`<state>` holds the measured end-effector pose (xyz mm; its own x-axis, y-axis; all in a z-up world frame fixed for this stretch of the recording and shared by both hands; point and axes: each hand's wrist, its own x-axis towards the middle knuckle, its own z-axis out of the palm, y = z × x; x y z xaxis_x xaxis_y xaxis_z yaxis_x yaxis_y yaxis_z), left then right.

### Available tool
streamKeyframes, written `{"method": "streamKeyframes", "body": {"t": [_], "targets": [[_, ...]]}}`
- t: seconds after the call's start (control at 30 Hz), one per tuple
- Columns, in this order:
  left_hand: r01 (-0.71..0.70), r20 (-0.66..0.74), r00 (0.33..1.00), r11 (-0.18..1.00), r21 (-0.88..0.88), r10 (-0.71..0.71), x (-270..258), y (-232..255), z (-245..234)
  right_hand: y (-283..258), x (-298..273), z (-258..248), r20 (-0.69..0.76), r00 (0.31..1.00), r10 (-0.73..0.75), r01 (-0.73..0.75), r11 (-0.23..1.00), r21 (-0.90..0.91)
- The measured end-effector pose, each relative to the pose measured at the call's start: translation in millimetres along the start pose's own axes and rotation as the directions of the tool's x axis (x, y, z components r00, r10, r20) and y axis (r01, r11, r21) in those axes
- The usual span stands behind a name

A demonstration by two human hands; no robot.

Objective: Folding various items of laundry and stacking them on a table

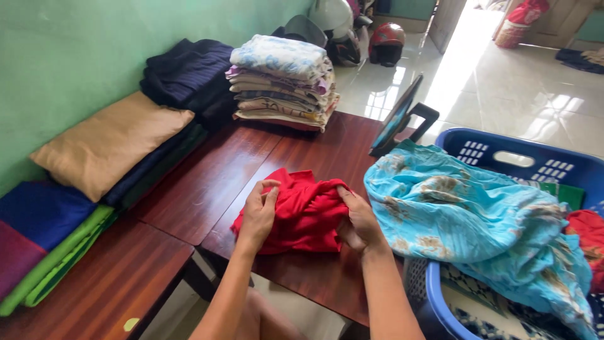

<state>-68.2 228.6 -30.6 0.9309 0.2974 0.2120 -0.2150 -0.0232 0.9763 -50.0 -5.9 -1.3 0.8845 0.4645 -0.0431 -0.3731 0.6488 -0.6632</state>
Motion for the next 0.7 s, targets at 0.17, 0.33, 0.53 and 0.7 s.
{"method": "streamKeyframes", "body": {"t": [0.17, 0.33, 0.53, 0.7], "targets": [[-0.309, 0.038, 0.951, 0.938, 0.158, 0.307, -14.4, 18.5, 19.6, -4.2, -5.6, 16.9, 0.044, 0.992, 0.115, -0.119, 0.987, 0.108], [-0.69, 0.293, 0.563, 0.244, 0.682, 0.773, -20.9, 32.6, 29.6, -1.9, -5.7, 6.1, 0.06, 0.997, -0.058, 0.059, 0.998, -0.004], [-0.167, 0.109, 0.983, 0.967, 0.193, 0.148, -2.9, 32.9, 23.2, -1.5, 2.4, 12.1, -0.197, 0.811, -0.55, 0.171, 0.546, -0.82], [0.058, -0.048, 0.997, 0.996, 0.062, -0.055, 11.2, 4.4, 27.8, -0.2, -11.8, 37.5, 0.462, 0.557, -0.69, 0.449, -0.217, -0.867]]}}
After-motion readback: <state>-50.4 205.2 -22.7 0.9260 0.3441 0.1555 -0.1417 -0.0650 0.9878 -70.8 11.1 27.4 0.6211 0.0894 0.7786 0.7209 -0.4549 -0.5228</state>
